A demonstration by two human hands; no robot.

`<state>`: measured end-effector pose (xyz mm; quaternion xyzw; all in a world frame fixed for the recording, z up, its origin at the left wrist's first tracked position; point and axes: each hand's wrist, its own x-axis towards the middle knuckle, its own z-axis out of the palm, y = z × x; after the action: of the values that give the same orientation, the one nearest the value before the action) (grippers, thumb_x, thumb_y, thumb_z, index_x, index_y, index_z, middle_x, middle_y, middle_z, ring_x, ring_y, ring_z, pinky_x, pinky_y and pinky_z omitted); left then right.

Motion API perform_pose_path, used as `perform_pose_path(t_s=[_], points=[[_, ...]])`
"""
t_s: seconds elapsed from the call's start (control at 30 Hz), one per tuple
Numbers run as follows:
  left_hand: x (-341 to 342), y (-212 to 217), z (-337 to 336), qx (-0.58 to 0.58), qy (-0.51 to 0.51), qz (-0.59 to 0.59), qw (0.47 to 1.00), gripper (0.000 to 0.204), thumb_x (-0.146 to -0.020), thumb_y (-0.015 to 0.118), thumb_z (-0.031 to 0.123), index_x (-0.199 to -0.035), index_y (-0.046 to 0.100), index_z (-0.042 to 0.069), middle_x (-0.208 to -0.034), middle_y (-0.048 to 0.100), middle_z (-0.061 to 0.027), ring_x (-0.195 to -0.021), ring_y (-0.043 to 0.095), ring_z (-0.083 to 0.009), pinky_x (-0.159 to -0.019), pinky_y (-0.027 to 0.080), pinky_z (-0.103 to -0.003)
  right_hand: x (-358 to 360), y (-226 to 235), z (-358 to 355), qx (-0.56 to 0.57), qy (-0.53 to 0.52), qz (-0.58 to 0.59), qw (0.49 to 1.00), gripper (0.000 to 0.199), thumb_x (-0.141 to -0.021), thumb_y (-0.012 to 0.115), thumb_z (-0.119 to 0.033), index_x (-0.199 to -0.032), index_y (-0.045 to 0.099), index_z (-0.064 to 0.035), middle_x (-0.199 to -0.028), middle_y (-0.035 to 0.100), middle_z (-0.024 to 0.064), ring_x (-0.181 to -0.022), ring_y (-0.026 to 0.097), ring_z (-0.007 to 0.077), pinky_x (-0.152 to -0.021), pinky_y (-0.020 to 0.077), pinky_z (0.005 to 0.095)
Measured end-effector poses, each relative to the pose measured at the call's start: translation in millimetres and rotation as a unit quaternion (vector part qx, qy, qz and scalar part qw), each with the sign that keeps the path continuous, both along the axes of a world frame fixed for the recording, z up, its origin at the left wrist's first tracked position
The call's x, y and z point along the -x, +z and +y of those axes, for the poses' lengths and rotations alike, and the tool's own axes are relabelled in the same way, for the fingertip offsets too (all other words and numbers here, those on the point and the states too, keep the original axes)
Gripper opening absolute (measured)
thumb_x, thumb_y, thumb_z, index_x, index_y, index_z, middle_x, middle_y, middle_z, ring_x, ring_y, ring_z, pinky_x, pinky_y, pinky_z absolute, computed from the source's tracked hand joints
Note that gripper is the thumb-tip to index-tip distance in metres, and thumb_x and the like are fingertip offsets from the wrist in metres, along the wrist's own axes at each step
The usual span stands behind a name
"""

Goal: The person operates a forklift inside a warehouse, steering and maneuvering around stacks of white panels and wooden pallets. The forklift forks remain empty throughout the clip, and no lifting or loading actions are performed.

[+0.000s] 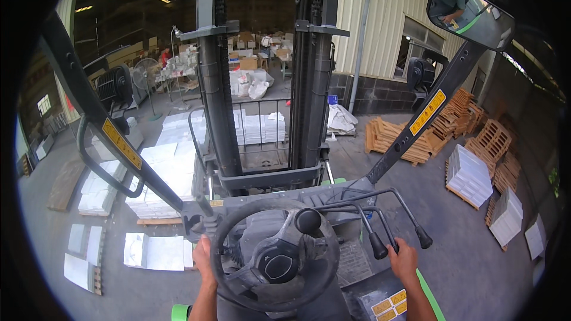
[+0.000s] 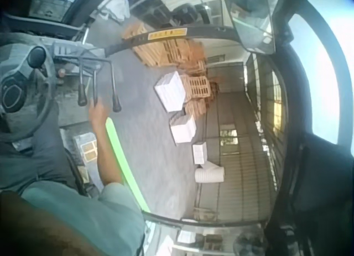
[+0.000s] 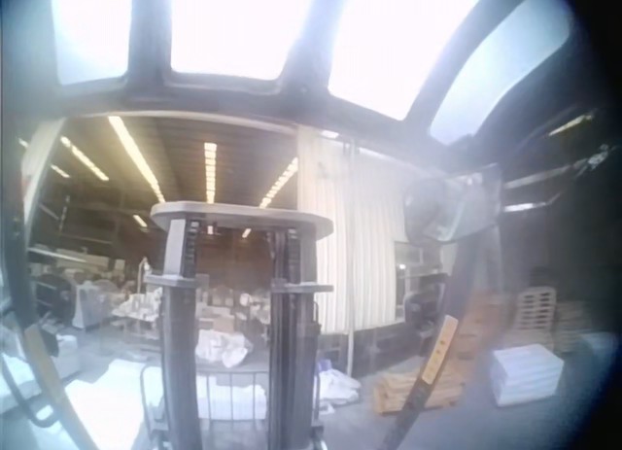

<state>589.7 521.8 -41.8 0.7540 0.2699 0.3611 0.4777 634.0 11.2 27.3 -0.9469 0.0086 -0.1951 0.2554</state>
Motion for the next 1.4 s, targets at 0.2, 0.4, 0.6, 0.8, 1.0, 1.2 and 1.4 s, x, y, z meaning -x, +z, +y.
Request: perform_pose_path(t_s=[0.2,0.4,0.6,0.8,1.0,1.2,1.4], points=[[7,3,-6,0.002,0.01,0.003,1.0,0.051,-0.103,0.042,0.033,-0.072,0.05,-0.007,-0.058,0.042,-0.0203,-0.057,0.035,-0.0242,-0.055,0.032,-0.045,5,2,2,0.004,-0.002,-0.023,1.0,0.035,-0.086,0.07,-0.026,-0.105,0.067,0.0029,-0.082,0.068,0.026,-0.079,0.066,0.0448,-0.07,0.0512,0.05],[5,6,-6,0.008,0.019,-0.004,1.0,0.05,-0.102,0.042,0.032,-0.072,0.049,-0.007,-0.057,0.041,-0.0198,-0.056,0.035,-0.0237,-0.054,0.032,-0.045,5,-2,6,-0.016,0.007,-0.037,0.999,0.034,-0.086,0.07,-0.026,-0.103,0.067,0.0036,-0.08,0.067,0.0259,-0.077,0.067,0.0441,-0.069,0.0511,0.0491],[2,8,-7,0.0,0.023,0.019,1.0,0.05,-0.102,0.041,0.032,-0.072,0.048,-0.007,-0.058,0.041,-0.0197,-0.056,0.035,-0.0242,-0.054,0.032,-0.045,-1,-14,5,-0.033,-0.002,-0.034,0.999,0.032,-0.085,0.07,-0.024,-0.101,0.068,0.0027,-0.079,0.067,0.0248,-0.075,0.066,0.0436,-0.067,0.0509,0.0474],[-12,2,2,0.012,0.026,0.019,0.999,0.05,-0.103,0.041,0.033,-0.072,0.047,-0.007,-0.058,0.041,-0.0178,-0.058,0.035,-0.023,-0.055,0.033,-0.044,-10,-14,9,-0.048,-0.007,-0.043,0.998,0.029,-0.083,0.07,-0.021,-0.101,0.068,0.0017,-0.076,0.067,0.0229,-0.071,0.066,0.0416,-0.065,0.0502,0.0461],[-22,9,2,0.031,0.011,-0.003,0.999,0.05,-0.103,0.041,0.032,-0.071,0.047,-0.006,-0.058,0.043,-0.0132,-0.058,0.036,-0.0214,-0.056,0.034,-0.042,-16,-21,10,-0.06,-0.011,-0.049,0.997,0.028,-0.083,0.071,-0.019,-0.101,0.067,0.0027,-0.076,0.067,0.0222,-0.069,0.066,0.0395,-0.064,0.0503,0.0447],[-15,-7,2,0.028,0.008,0.013,0.999,0.05,-0.103,0.041,0.03,-0.07,0.046,-0.007,-0.058,0.042,-0.0138,-0.058,0.036,-0.0214,-0.056,0.034,-0.043,-10,-28,10,-0.059,-0.013,-0.04,0.997,0.029,-0.082,0.072,-0.018,-0.1,0.067,0.0042,-0.076,0.067,0.0223,-0.069,0.067,0.0386,-0.064,0.0506,0.0441],[-15,-1,0,0.022,0.012,0.018,1.0,0.049,-0.103,0.041,0.029,-0.07,0.046,-0.006,-0.058,0.042,-0.0121,-0.058,0.036,-0.0205,-0.055,0.033,-0.042,-11,-28,6,-0.052,-0.014,-0.045,0.998,0.03,-0.082,0.072,-0.018,-0.1,0.067,0.0043,-0.075,0.067,0.0223,-0.068,0.067,0.0385,-0.064,0.0509,0.0438]])
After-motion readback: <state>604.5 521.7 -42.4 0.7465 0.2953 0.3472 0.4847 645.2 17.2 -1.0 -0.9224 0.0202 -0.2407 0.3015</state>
